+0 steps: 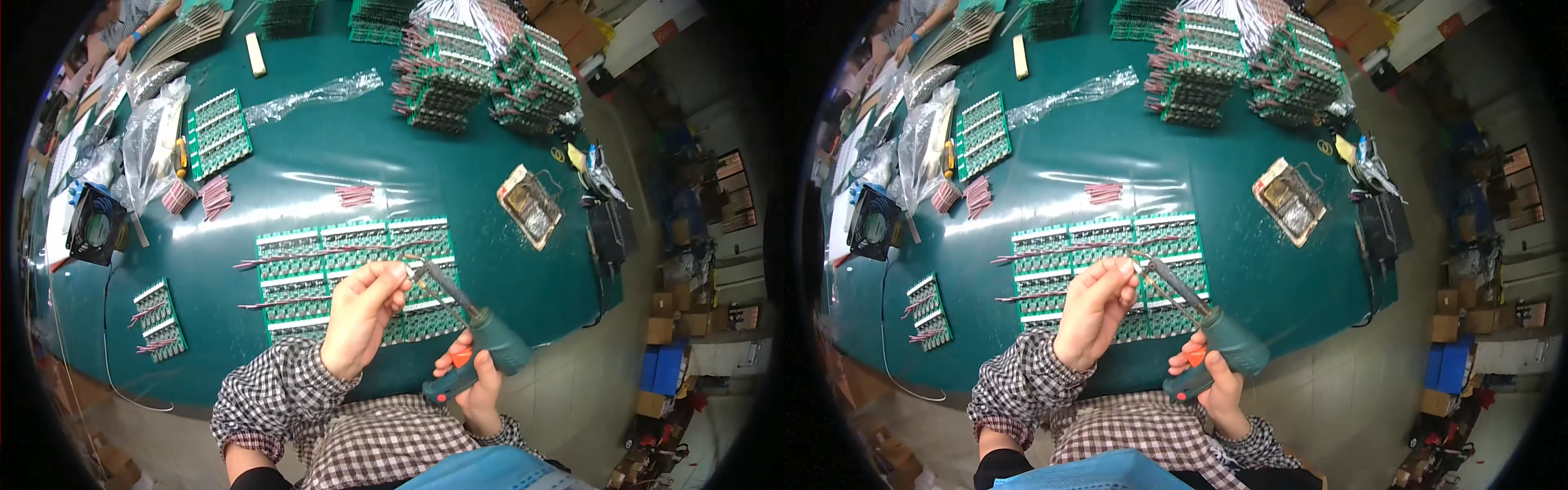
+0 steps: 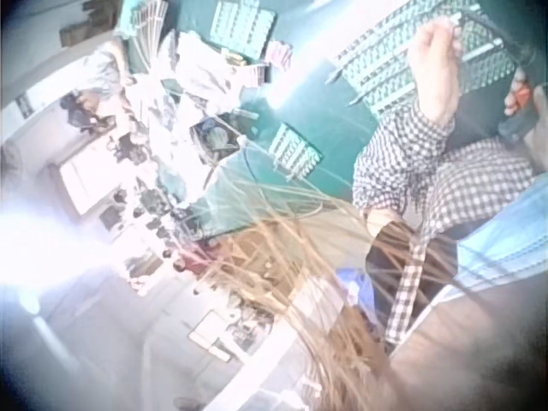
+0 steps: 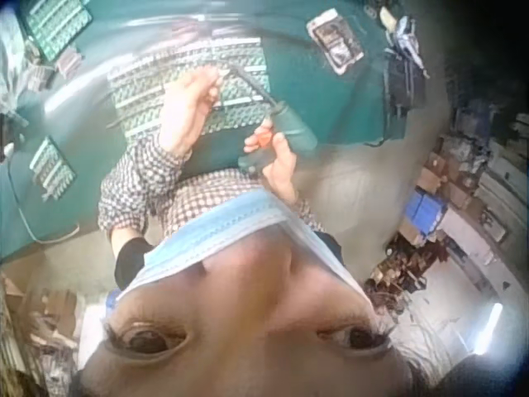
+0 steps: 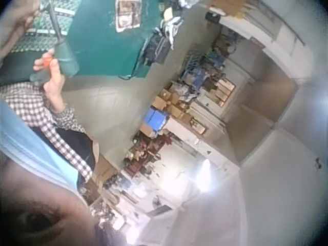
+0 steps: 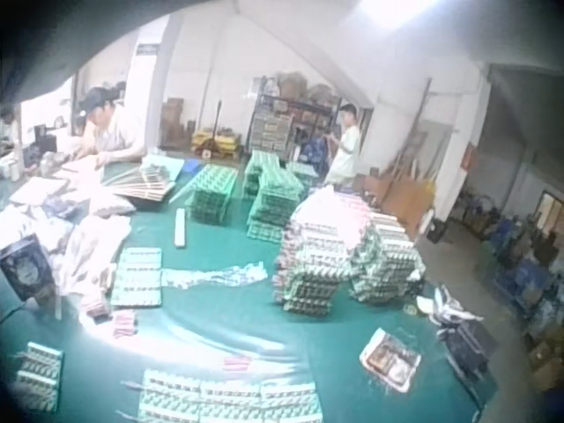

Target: The person uses a soldering iron to attach red and white wires to multiple green circuit boards arranged on a green workbench. They repeatedly pick up wires, position them on the boards, and apply solder to secure the connections.

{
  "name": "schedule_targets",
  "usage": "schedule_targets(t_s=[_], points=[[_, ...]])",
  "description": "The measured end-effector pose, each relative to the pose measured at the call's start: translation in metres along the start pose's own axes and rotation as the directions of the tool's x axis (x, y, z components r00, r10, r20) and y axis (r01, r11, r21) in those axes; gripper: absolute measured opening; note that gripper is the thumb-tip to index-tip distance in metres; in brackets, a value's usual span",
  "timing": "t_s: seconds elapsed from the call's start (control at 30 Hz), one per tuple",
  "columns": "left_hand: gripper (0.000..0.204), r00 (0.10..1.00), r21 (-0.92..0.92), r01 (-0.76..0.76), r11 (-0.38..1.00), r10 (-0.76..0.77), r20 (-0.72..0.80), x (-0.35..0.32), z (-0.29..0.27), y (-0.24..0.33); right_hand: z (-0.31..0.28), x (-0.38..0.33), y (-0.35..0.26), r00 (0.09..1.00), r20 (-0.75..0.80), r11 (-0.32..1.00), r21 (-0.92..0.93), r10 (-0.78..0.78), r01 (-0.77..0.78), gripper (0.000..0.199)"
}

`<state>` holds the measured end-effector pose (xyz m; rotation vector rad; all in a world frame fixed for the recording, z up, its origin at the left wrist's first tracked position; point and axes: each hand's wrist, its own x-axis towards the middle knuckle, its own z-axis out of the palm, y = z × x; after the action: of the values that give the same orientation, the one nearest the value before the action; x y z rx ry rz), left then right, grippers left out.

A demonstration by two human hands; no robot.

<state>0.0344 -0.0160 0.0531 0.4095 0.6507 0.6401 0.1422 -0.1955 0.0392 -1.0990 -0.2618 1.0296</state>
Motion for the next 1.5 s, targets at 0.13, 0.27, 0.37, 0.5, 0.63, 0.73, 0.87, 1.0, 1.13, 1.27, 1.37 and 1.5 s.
schedule_targets(t_s=[0.13,0.27,0.37,0.5,0.63,0.73,0.87,1.0,1.13,1.27,1.37,1.5], points=[[0.01,1.0,-0.018,0.022,1.0,-0.022,0.009,0.003,-0.001,0.0,-0.007,0.003,0.002,0.999,0.032,0.999,0.037,0.0,-0.001,0.041],[0.012,0.996,-0.016,0.056,0.998,-0.055,0.066,0.007,-0.009,-0.006,-0.013,0.002,-0.002,1.0,0.004,1.0,-0.012,-0.026,0.026,0.042],[0.016,0.982,0.246,-0.185,0.952,0.173,0.07,0.003,-0.016,-0.002,-0.019,0.005,-0.015,0.997,0.036,0.996,-0.046,-0.073,0.074,0.043],[0.018,0.769,0.784,-0.554,0.28,0.531,0.354,-0.003,-0.039,0.019,-0.028,0.011,-0.037,0.994,0.058,0.988,-0.117,-0.092,0.099,0.046],[0.019,0.735,0.86,-0.454,-0.235,0.446,0.51,-0.004,-0.042,0.024,-0.026,0.016,-0.049,0.996,0.02,0.969,-0.231,-0.084,0.087,0.05],[0.017,0.808,0.874,-0.403,-0.272,0.343,0.479,0.0,-0.052,0.019,-0.023,0.013,-0.056,0.998,0.051,0.934,-0.351,-0.046,0.061,0.052],[0.015,0.823,0.872,-0.403,-0.278,0.307,0.478,0.008,-0.06,0.019,-0.025,0.013,-0.061,0.995,0.083,0.891,-0.446,-0.051,0.083,0.051],[0.012,0.819,0.864,-0.431,-0.262,0.289,0.496,0.012,-0.06,0.018,-0.025,0.014,-0.061,0.998,0.025,0.878,-0.475,-0.052,0.057,0.05],[0.011,0.839,0.876,-0.399,-0.272,0.277,0.468,0.015,-0.056,0.015,-0.025,0.017,-0.063,0.999,-0.026,0.866,-0.498,0.018,-0.029,0.052],[0.012,0.861,0.882,-0.376,-0.284,0.245,0.446,0.017,-0.05,0.014,-0.023,0.016,-0.062,0.997,-0.058,0.853,-0.517,0.043,-0.067,0.054],[0.013,0.841,0.853,-0.401,-0.334,0.234,0.488,0.023,-0.05,0.014,-0.023,0.016,-0.062,0.994,-0.089,0.849,-0.519,0.063,-0.1,0.054],[0.013,0.816,0.849,-0.406,-0.339,0.283,0.503,0.022,-0.048,0.012,-0.02,0.018,-0.058,0.993,-0.099,0.829,-0.547,0.069,-0.112,0.055]])
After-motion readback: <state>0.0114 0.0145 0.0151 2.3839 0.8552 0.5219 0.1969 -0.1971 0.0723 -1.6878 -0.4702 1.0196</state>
